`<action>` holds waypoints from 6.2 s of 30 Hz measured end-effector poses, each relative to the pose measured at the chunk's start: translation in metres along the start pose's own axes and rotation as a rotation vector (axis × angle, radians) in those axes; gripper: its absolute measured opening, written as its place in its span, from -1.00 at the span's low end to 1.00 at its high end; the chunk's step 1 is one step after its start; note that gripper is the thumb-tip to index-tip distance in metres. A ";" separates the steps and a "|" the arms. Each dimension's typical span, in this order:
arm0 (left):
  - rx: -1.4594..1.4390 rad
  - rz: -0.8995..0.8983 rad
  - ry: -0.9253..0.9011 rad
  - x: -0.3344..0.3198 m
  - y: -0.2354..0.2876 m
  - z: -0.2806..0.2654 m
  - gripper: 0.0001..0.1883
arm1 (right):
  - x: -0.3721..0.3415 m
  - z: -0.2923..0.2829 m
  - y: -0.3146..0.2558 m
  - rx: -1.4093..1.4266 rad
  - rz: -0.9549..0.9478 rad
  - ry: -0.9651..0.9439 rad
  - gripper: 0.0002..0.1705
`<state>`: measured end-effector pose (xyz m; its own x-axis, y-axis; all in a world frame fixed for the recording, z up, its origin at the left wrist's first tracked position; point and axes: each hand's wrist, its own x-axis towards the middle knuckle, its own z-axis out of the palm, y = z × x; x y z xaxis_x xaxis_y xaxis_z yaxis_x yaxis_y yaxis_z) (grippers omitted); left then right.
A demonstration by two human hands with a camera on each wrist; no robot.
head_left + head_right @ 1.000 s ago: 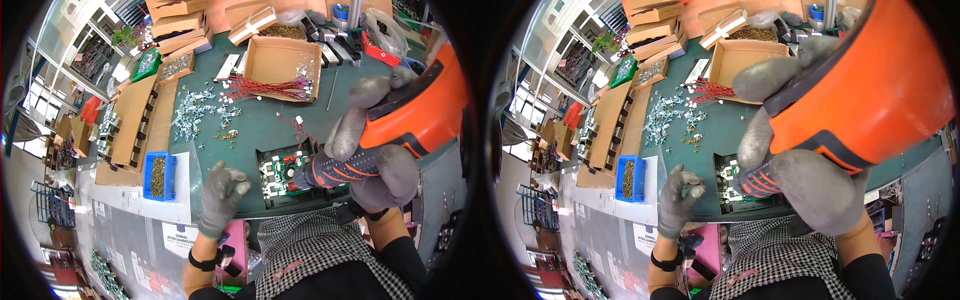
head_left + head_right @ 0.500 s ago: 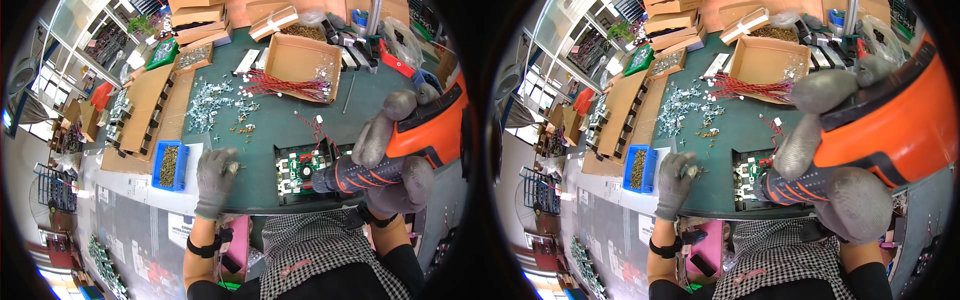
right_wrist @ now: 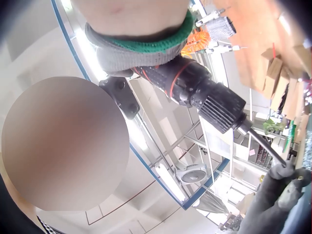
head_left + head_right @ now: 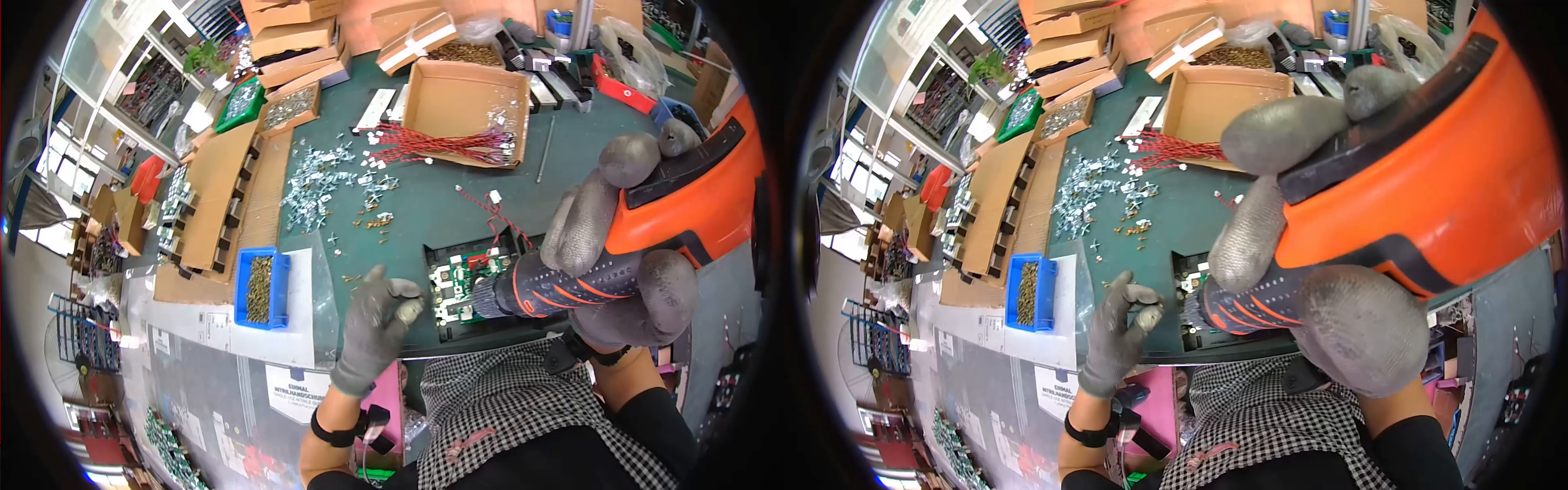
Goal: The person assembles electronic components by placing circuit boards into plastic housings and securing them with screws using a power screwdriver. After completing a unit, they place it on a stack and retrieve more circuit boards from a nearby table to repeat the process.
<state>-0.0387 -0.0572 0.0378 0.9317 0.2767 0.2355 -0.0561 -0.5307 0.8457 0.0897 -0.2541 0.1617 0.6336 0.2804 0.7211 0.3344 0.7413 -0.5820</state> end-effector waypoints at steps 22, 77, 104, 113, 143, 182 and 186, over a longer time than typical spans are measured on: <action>-0.525 0.102 -0.098 0.006 0.017 0.046 -0.46 | 0.003 -0.027 -0.020 0.086 0.026 0.014 -0.18; 0.871 0.937 -0.275 0.084 0.005 -0.017 -0.90 | -0.019 0.003 0.017 -0.036 0.225 0.090 -0.26; 0.866 0.957 -0.362 0.100 0.004 -0.009 -0.89 | -0.032 0.001 0.049 -0.567 0.206 -0.125 -0.34; 0.579 0.632 -0.404 0.080 0.007 -0.014 -0.55 | -0.029 0.018 0.053 -0.751 0.160 -0.215 -0.36; -0.383 0.012 -0.458 0.026 0.001 0.006 -0.32 | -0.030 0.034 0.066 -0.635 0.028 -0.213 -0.36; 0.857 0.397 -0.594 0.037 0.071 -0.001 -0.23 | -0.010 -0.044 -0.039 -0.408 0.360 0.061 -0.54; 0.735 0.588 -0.627 0.058 0.110 0.035 -0.12 | -0.009 -0.057 -0.059 -0.412 0.297 0.144 -0.47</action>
<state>0.0214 -0.1278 0.1273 0.8575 -0.5123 0.0474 -0.5132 -0.8455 0.1474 0.1042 -0.3353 0.1683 0.8227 0.3335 0.4604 0.3539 0.3335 -0.8738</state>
